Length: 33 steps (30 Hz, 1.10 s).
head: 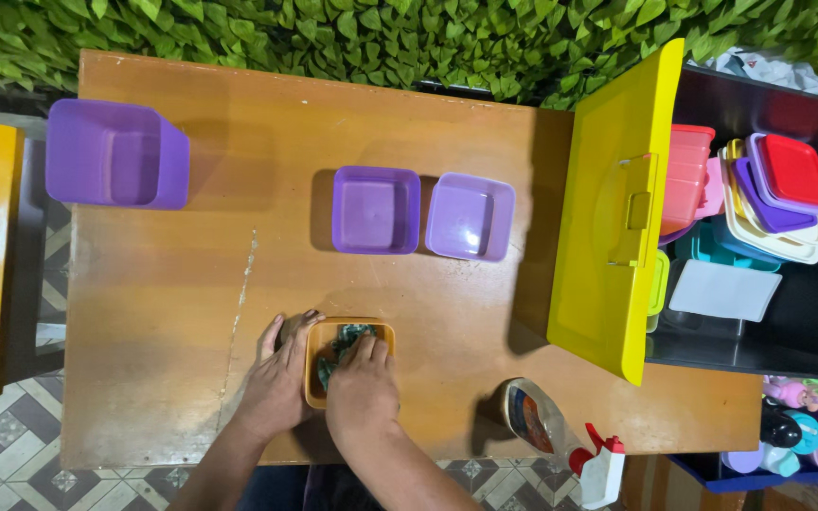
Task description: The person wipes the interior and exterior of a yellow plastic container with a green cloth, then repeats the process on a purple container. The containers are handled one at a time and placed back on the table after wiping.
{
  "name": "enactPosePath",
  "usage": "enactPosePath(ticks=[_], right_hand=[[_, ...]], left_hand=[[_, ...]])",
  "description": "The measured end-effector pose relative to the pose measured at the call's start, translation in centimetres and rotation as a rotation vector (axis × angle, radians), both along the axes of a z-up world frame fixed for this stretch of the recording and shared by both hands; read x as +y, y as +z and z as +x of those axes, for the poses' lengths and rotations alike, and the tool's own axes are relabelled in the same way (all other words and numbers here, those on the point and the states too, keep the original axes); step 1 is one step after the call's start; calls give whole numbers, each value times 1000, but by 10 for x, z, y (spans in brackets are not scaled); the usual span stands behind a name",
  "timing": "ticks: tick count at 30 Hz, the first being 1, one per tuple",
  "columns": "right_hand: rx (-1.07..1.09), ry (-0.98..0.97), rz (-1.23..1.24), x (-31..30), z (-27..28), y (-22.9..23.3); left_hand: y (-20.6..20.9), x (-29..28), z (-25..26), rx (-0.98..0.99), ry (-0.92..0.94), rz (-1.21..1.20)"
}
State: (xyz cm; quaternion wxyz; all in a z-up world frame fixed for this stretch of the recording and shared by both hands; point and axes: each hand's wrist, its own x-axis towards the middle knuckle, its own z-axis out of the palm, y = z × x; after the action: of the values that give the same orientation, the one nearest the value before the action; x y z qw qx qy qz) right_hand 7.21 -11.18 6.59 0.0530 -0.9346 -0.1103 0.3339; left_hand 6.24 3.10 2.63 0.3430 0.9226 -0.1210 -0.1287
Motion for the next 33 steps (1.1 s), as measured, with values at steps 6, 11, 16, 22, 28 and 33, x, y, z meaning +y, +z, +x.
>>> enactPosePath(ticks=[6,11,16,22,28,33], right_hand=[[-49,5,168,-4,9,6],[-69,87,284,-4,15,17],[22,177,399,-25,18,30],[31,97,480,-41,13,48],[-140,-193,859,-108,-34,26],[-107,-1336,1214,-148,-60,-27]], left_hand=[[-1,0,1,37,-10,-7],[-3,-2,0,-63,-35,61],[-2,-6,-1,-48,-19,59],[4,-5,-1,46,-8,57],[13,-8,4,32,52,45],[15,-6,-5,532,378,-161]])
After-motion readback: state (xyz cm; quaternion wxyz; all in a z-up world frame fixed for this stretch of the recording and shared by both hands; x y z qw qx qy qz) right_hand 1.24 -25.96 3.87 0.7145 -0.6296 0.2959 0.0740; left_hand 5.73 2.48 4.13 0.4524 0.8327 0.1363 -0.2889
